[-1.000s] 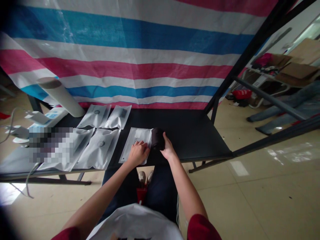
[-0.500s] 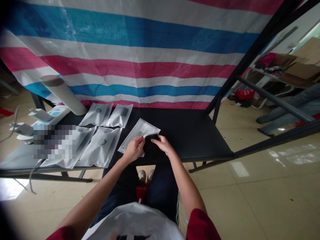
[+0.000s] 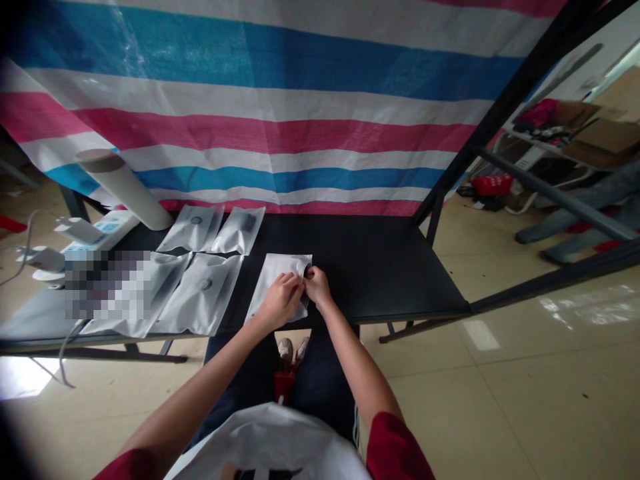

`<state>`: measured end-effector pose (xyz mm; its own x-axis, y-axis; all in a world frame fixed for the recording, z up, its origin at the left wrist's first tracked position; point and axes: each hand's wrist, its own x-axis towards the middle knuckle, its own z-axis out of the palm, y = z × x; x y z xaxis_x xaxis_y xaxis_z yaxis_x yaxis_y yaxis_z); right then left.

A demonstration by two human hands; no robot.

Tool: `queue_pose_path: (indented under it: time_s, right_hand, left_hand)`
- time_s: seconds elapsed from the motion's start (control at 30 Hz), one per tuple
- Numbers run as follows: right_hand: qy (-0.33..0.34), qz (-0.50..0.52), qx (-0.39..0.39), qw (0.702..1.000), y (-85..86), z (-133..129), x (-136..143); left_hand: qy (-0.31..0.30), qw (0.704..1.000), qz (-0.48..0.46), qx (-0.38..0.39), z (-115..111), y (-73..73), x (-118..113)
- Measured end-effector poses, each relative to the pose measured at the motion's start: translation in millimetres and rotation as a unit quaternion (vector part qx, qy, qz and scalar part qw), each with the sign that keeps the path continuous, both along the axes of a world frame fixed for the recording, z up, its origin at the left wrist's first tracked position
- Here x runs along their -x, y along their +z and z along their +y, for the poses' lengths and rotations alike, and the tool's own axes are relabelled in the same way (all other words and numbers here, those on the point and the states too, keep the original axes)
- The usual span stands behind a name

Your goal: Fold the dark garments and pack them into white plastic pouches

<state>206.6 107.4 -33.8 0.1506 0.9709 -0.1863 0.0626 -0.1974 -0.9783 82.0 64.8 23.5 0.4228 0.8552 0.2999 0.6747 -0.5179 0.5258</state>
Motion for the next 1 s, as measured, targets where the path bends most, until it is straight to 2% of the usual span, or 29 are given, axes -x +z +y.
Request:
queue_pose_path:
  time_s: [0.2, 0.3, 0.37, 0.53, 0.6, 0.8, 0.9, 1.0]
  right_hand:
    - [0.042, 0.119, -0.02, 0.992, 15.4, -15.3, -0.6]
    - [-0.014, 0.101, -0.052, 0.993, 21.5, -34.6, -15.9]
    - [-0.034, 0.071, -0.036, 0.996, 22.7, -52.2, -28.3]
    - [0.12, 0.062, 0.031, 0.99, 21.6, -91.1, -40.0]
    - [0.136, 0.075, 0.025, 0.988, 21.6, -96.6, -37.1]
    - [0.111, 0.052, -0.019, 0.992, 16.8, -81.3, -32.7]
    - [0.109, -0.018, -0.052, 0.992, 10.6, -59.1, -33.4]
    - [0.078, -0.085, -0.085, 0.99, 5.3, -26.6, -33.8]
  left_hand:
    - [0.015, 0.999, 0.02, -0.022, -11.7, 2.6, 4.5]
    - [0.01, 0.998, 0.04, -0.043, -24.9, 0.7, 15.9]
    - [-0.017, 0.996, 0.055, -0.065, -33.3, -3.7, 23.2]
    - [-0.087, 0.987, 0.081, -0.106, -40.3, -19.2, 28.9]
    - [-0.106, 0.985, 0.083, -0.108, -38.2, -23.0, 27.6]
    - [-0.128, 0.987, 0.051, -0.086, -32.7, -24.0, 22.7]
    - [-0.123, 0.988, 0.027, -0.089, -38.0, -20.6, 19.2]
    - [-0.117, 0.988, 0.012, -0.103, -51.9, -16.0, 13.9]
